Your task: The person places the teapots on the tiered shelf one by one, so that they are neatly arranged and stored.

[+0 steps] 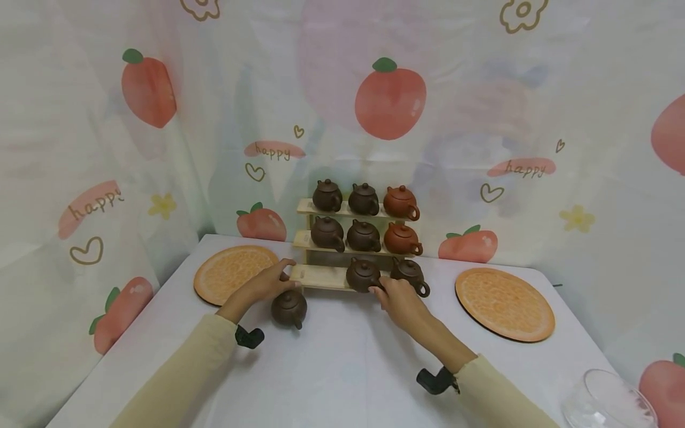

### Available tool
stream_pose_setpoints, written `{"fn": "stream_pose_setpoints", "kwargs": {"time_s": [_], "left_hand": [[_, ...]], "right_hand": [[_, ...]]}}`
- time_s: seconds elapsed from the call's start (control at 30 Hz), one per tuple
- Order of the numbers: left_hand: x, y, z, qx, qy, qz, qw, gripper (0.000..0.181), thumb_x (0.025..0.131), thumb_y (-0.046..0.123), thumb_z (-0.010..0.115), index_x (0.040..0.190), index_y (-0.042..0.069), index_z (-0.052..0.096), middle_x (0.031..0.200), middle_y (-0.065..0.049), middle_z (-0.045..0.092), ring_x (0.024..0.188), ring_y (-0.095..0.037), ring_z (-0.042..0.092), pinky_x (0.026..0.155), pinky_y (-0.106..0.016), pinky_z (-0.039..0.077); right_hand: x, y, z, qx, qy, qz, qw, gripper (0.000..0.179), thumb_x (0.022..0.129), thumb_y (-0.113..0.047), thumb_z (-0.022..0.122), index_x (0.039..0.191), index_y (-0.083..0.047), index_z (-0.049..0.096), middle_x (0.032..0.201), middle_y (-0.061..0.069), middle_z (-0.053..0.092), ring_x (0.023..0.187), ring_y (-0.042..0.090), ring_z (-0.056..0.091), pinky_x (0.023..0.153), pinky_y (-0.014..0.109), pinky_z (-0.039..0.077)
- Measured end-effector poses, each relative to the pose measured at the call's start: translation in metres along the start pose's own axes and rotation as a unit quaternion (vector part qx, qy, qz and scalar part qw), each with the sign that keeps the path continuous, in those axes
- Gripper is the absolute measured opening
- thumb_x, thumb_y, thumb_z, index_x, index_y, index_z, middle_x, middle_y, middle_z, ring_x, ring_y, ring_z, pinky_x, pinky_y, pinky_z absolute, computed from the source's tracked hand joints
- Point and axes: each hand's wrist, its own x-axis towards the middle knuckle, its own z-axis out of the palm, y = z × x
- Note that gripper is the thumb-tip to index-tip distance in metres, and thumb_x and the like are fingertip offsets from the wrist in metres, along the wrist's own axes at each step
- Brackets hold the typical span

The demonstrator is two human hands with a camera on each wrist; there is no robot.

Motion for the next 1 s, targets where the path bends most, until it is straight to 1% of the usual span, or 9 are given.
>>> {"fn": "stream_pose_setpoints", "kwargs": {"time_s": [0.17, 0.4, 0.47, 0.63, 0.73, 0.8, 0.9, 0.97, 1.0], "left_hand": [[-0.002, 0.001, 0.000, -0.001, 0.005, -0.001, 1.0000, 0.060, 0.106, 0.031, 0.067, 0.156, 0.010, 0.042, 0.131, -0.025, 0.067, 0.123, -0.038, 0.065, 0.103, -0.055, 0.051], [-0.002, 0.002, -0.001, -0.003, 0.005, -0.005, 1.0000, 0.060, 0.106, 0.031, 0.067, 0.156, 0.010, 0.042, 0.132, -0.025, 0.067, 0.125, -0.038, 0.064, 0.105, -0.056, 0.051], [-0.002, 0.002, 0.000, 0.000, 0.004, -0.002, 1.0000, 0.060, 0.106, 0.031, 0.067, 0.156, 0.010, 0.042, 0.132, -0.025, 0.067, 0.124, -0.038, 0.064, 0.104, -0.056, 0.051], [-0.001, 0.001, 0.000, -0.001, 0.004, 0.003, 1.0000, 0.061, 0.106, 0.031, 0.067, 0.157, 0.008, 0.041, 0.132, -0.026, 0.067, 0.125, -0.039, 0.064, 0.104, -0.056, 0.051], [-0.001, 0.000, 0.000, -0.004, 0.005, 0.000, 1.0000, 0.060, 0.106, 0.031, 0.066, 0.157, 0.009, 0.042, 0.133, -0.026, 0.067, 0.125, -0.040, 0.064, 0.105, -0.056, 0.050], [-0.001, 0.001, 0.001, -0.003, 0.006, -0.001, 1.0000, 0.060, 0.106, 0.032, 0.066, 0.157, 0.009, 0.042, 0.132, -0.026, 0.066, 0.125, -0.040, 0.064, 0.104, -0.056, 0.050], [-0.002, 0.001, 0.000, -0.002, 0.007, -0.003, 1.0000, 0.061, 0.106, 0.032, 0.067, 0.157, 0.009, 0.042, 0.132, -0.025, 0.066, 0.125, -0.039, 0.064, 0.105, -0.056, 0.050], [-0.002, 0.001, 0.000, -0.002, 0.008, -0.003, 1.0000, 0.061, 0.106, 0.032, 0.066, 0.157, 0.010, 0.041, 0.133, -0.025, 0.066, 0.125, -0.039, 0.063, 0.105, -0.056, 0.050], [-0.002, 0.001, 0.000, -0.001, 0.008, -0.002, 1.0000, 0.061, 0.106, 0.031, 0.066, 0.157, 0.009, 0.041, 0.133, -0.025, 0.066, 0.125, -0.039, 0.063, 0.105, -0.056, 0.050]], "right_hand": [[0.005, 0.001, 0.002, -0.009, 0.003, 0.005, 0.9999, 0.021, 0.104, -0.015, 0.069, 0.087, -0.003, 0.066, 0.062, -0.001, 0.059, 0.057, 0.011, 0.053, 0.058, 0.029, 0.045], [0.009, 0.002, 0.002, -0.001, -0.001, 0.006, 1.0000, 0.021, 0.105, -0.014, 0.068, 0.087, -0.004, 0.065, 0.063, 0.000, 0.058, 0.057, 0.012, 0.053, 0.058, 0.030, 0.045], [0.010, 0.002, 0.001, -0.001, -0.005, 0.008, 1.0000, 0.022, 0.105, -0.015, 0.067, 0.086, -0.003, 0.066, 0.063, 0.000, 0.057, 0.057, 0.012, 0.053, 0.058, 0.030, 0.045], [0.012, 0.003, 0.001, -0.004, -0.016, 0.022, 0.9996, 0.022, 0.106, -0.017, 0.066, 0.089, -0.002, 0.067, 0.064, 0.002, 0.056, 0.057, 0.013, 0.053, 0.057, 0.030, 0.045], [0.013, 0.003, 0.001, -0.004, -0.020, 0.030, 0.9993, 0.023, 0.106, -0.018, 0.067, 0.092, 0.000, 0.069, 0.065, 0.002, 0.057, 0.058, 0.014, 0.054, 0.057, 0.030, 0.045], [0.013, 0.004, 0.002, -0.005, -0.020, 0.034, 0.9992, 0.025, 0.106, -0.020, 0.068, 0.089, -0.001, 0.068, 0.065, 0.003, 0.057, 0.058, 0.014, 0.053, 0.057, 0.030, 0.044], [0.013, 0.006, 0.002, -0.007, -0.018, 0.038, 0.9991, 0.033, 0.104, -0.023, 0.070, 0.078, -0.004, 0.062, 0.064, 0.002, 0.053, 0.058, 0.014, 0.050, 0.057, 0.030, 0.041], [0.012, 0.007, 0.001, -0.010, -0.022, 0.049, 0.9985, 0.038, 0.103, -0.027, 0.072, 0.073, -0.007, 0.059, 0.063, 0.002, 0.050, 0.059, 0.015, 0.048, 0.057, 0.030, 0.040], [0.011, 0.008, 0.000, -0.010, -0.032, 0.058, 0.9978, 0.040, 0.102, -0.029, 0.073, 0.072, -0.006, 0.060, 0.062, 0.002, 0.052, 0.058, 0.015, 0.049, 0.056, 0.030, 0.039]]}}
